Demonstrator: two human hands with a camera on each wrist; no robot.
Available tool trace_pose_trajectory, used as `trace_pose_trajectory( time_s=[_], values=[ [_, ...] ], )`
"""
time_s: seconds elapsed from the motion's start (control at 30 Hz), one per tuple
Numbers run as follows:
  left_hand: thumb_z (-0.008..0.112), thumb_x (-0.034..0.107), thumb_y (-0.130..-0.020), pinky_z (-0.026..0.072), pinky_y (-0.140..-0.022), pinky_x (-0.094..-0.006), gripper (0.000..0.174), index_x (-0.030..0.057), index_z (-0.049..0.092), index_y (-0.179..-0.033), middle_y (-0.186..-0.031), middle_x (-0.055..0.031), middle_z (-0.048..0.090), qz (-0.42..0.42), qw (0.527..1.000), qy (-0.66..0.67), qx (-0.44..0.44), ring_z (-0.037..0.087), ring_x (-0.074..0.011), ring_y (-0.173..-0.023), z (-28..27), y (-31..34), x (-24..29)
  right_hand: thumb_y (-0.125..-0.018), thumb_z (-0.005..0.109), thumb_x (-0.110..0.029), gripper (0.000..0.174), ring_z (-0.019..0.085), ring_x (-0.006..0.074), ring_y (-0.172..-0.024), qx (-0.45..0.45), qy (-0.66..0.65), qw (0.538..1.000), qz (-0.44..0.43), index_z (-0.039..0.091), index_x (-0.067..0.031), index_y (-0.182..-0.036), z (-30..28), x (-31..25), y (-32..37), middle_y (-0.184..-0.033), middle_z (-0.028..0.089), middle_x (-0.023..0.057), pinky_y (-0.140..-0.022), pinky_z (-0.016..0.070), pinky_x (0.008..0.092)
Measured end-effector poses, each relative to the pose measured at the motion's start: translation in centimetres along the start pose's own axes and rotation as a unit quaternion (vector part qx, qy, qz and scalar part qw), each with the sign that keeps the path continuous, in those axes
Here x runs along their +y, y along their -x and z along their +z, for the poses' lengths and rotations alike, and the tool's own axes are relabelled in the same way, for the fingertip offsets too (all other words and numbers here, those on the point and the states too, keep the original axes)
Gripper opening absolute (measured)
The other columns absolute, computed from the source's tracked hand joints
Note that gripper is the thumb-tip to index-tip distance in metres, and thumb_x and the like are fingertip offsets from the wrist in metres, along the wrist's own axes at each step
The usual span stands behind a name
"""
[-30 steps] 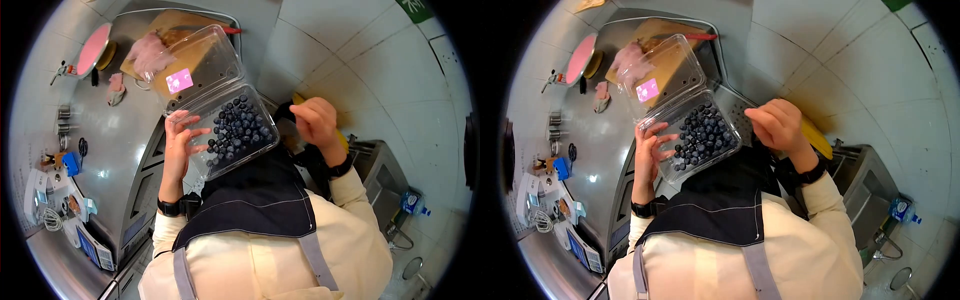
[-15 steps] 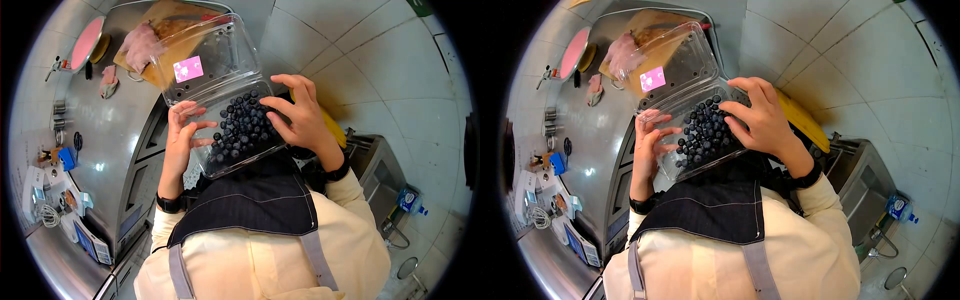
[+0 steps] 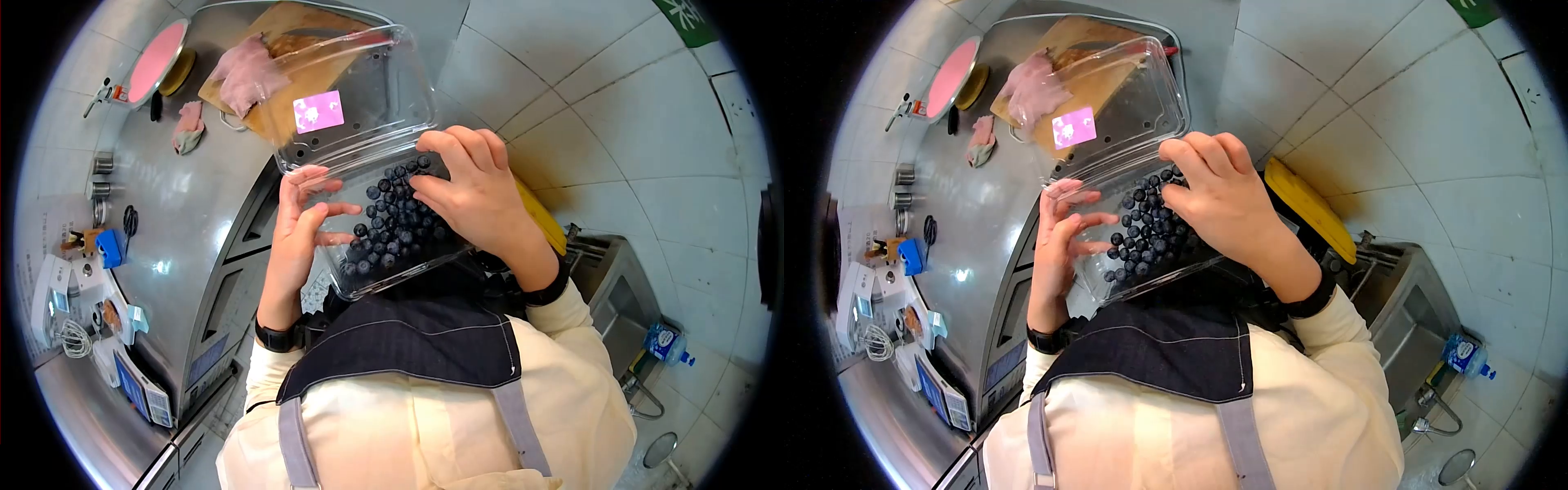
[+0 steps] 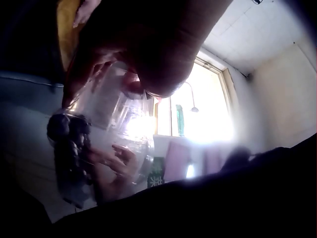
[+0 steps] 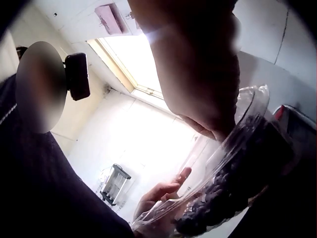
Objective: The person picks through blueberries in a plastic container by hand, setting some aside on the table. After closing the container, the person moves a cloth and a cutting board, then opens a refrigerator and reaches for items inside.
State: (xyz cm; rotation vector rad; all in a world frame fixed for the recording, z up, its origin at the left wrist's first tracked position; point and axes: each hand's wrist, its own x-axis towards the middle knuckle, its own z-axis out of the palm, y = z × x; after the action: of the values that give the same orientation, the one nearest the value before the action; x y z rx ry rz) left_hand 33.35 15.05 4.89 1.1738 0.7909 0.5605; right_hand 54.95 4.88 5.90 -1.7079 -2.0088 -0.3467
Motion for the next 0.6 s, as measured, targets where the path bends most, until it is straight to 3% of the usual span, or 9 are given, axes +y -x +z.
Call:
trace_pose_trajectory(
  time_s=[0.1,0.27,0.33,0.37,0.43,0.47,0.53,0.6],
  values=[
    [0.048,0.016,-0.088,0.0578,-0.065,-0.0334,0.043,0.0099,0.037,-0.129,-0.120,-0.0164,0.049,-0.008,1.000,-0.003,-0.002,0.063,-0.0296,-0.098,-0.4,0.1,-0.3,-0.063,0.070,-0.015,0.012,0.044,0.0211,-0.115,-0.024,-0.068,0.997,0.007,0.064,-0.0104,-0.072,-0.2,0.1,0.2,-0.113,0.052,0.0025,-0.096,0.0327,0.0375],
    [0.048,0.016,-0.088,0.0575,-0.064,-0.0325,0.042,0.0099,0.038,-0.128,-0.120,-0.0160,0.049,-0.005,1.000,-0.005,0.002,0.063,-0.0298,-0.097,-0.9,0.2,-0.4,-0.067,0.076,-0.003,0.022,0.059,0.0253,-0.100,0.056,-0.254,0.965,0.039,0.063,-0.0079,-0.085,-1.8,1.8,2.6,-0.103,0.064,0.0059,-0.088,0.0432,0.0391],
    [0.048,0.015,-0.088,0.0573,-0.064,-0.0325,0.042,0.0101,0.038,-0.129,-0.121,-0.0162,0.049,-0.004,1.000,-0.003,0.009,0.063,-0.0298,-0.097,-1.2,0.2,-0.3,-0.069,0.073,0.001,0.023,0.062,0.0278,-0.093,0.031,-0.291,0.949,0.122,0.064,-0.0063,-0.089,-3.7,2.9,5.6,-0.097,0.067,0.0079,-0.084,0.0464,0.0383],
    [0.047,0.015,-0.088,0.0570,-0.064,-0.0325,0.042,0.0102,0.038,-0.129,-0.121,-0.0164,0.049,-0.004,1.000,0.001,0.011,0.063,-0.0299,-0.097,-1.3,0.2,-0.2,-0.069,0.073,0.001,0.023,0.062,0.0278,-0.093,0.031,-0.292,0.948,0.120,0.064,-0.0063,-0.089,-4.6,3.4,6.9,-0.097,0.067,0.0079,-0.084,0.0464,0.0383],
    [0.047,0.015,-0.088,0.0568,-0.064,-0.0325,0.043,0.0104,0.037,-0.130,-0.121,-0.0165,0.049,-0.005,1.000,0.000,0.012,0.063,-0.0300,-0.097,-1.3,0.1,-0.2,-0.069,0.071,0.002,0.027,0.061,0.0291,-0.095,-0.072,-0.200,0.949,0.234,0.066,-0.0057,-0.095,-5.5,3.9,9.0,-0.098,0.066,0.0090,-0.084,0.0465,0.0380],
    [0.047,0.016,-0.088,0.0565,-0.064,-0.0325,0.043,0.0105,0.037,-0.130,-0.121,-0.0166,0.048,-0.005,1.000,-0.001,0.010,0.063,-0.0300,-0.098,-1.2,0.0,-0.2,-0.069,0.071,0.002,0.027,0.061,0.0291,-0.095,-0.072,-0.201,0.948,0.235,0.066,-0.0057,-0.095,-5.0,4.1,9.4,-0.098,0.066,0.0090,-0.084,0.0465,0.0380],
    [0.048,0.016,-0.088,0.0563,-0.065,-0.0323,0.044,0.0107,0.037,-0.130,-0.122,-0.0166,0.048,-0.008,1.000,-0.002,0.002,0.063,-0.0296,-0.098,-1.2,-0.2,-0.4,-0.070,0.070,0.002,0.032,0.060,0.0299,-0.091,-0.074,-0.040,0.978,0.191,0.067,-0.0061,-0.100,-3.8,4.5,10.1,-0.095,0.064,0.0090,-0.079,0.0477,0.0365],
    [0.048,0.016,-0.088,0.0561,-0.065,-0.0322,0.044,0.0109,0.037,-0.130,-0.122,-0.0165,0.048,-0.010,1.000,-0.004,-0.008,0.063,-0.0292,-0.098,-0.9,-0.5,-0.4,-0.070,0.070,0.000,0.032,0.060,0.0292,-0.087,-0.024,-0.063,0.983,0.170,0.067,-0.0068,-0.101,-3.5,4.2,8.7,-0.092,0.063,0.0085,-0.076,0.0476,0.0357]
  ],
)
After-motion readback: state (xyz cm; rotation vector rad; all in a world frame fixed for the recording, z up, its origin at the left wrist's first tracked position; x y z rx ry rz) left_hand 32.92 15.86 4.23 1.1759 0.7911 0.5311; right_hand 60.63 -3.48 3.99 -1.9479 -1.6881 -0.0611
